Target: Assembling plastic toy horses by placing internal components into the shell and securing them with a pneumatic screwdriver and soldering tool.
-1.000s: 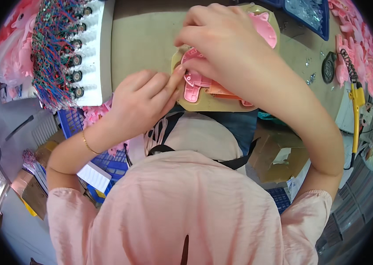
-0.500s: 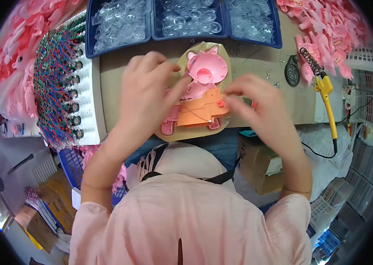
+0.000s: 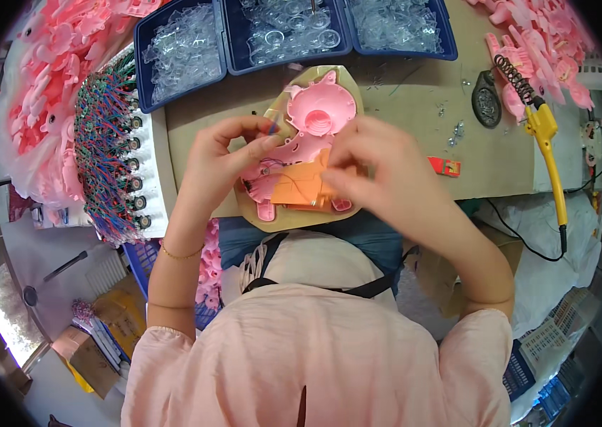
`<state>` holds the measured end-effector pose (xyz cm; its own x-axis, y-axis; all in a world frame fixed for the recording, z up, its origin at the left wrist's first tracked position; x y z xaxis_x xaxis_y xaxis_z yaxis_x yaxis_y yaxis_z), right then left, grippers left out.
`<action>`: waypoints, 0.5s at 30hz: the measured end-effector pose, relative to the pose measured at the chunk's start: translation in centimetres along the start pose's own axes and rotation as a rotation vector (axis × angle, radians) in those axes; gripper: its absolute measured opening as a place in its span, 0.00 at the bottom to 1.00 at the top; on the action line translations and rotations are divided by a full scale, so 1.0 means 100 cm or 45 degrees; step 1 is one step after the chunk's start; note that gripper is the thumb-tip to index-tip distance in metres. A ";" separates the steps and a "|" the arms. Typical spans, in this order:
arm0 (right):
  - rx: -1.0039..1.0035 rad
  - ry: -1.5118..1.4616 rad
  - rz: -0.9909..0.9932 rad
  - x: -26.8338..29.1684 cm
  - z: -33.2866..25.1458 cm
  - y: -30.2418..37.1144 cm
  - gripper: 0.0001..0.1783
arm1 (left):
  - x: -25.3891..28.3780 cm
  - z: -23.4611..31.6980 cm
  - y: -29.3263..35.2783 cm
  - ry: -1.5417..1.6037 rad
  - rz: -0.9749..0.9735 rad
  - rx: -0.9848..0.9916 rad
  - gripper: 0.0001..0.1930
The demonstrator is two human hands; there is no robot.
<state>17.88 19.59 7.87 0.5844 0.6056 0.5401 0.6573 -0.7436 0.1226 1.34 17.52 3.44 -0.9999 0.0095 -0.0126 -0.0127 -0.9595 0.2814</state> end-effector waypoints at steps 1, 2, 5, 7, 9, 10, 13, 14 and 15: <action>0.023 0.094 -0.030 -0.004 -0.007 0.006 0.07 | 0.004 -0.002 0.003 0.003 0.038 0.026 0.10; 0.179 0.171 0.047 -0.005 -0.025 0.015 0.08 | 0.006 -0.005 0.005 -0.005 0.041 0.036 0.10; 0.178 0.130 -0.068 -0.031 -0.025 0.043 0.08 | 0.006 -0.003 0.007 0.026 0.130 -0.037 0.10; 0.173 0.100 -0.205 -0.040 -0.018 0.037 0.05 | 0.004 0.005 0.010 -0.078 0.156 -0.225 0.09; -0.103 -0.144 -0.065 -0.020 -0.013 0.012 0.05 | 0.003 0.010 0.012 -0.114 0.197 -0.255 0.08; -0.383 -0.375 0.090 -0.012 -0.002 0.001 0.06 | 0.005 0.014 0.014 -0.148 0.228 -0.296 0.08; -0.080 -0.478 0.358 0.003 -0.013 -0.046 0.09 | 0.004 0.024 0.013 -0.418 0.269 -0.560 0.08; -0.039 -0.369 0.316 0.001 -0.015 -0.056 0.10 | 0.004 0.027 0.012 -0.414 0.276 -0.563 0.08; 0.009 -0.266 0.259 -0.005 -0.019 -0.064 0.11 | 0.004 0.029 0.011 -0.388 0.280 -0.500 0.08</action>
<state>12.49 23.51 8.47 0.7895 0.4900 0.3696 0.5195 -0.8542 0.0229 0.87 17.27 6.55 -0.9368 -0.1779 0.3012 0.1429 -0.9805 -0.1347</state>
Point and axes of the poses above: each hand's wrist, its own y-axis away from the middle knuckle, its own x-axis out of the back of the hand, z = x × y, the point moved 8 cm from there along -y, towards the middle knuckle, and after that the axes turned 7 degrees about y, right-handed, at the moved point
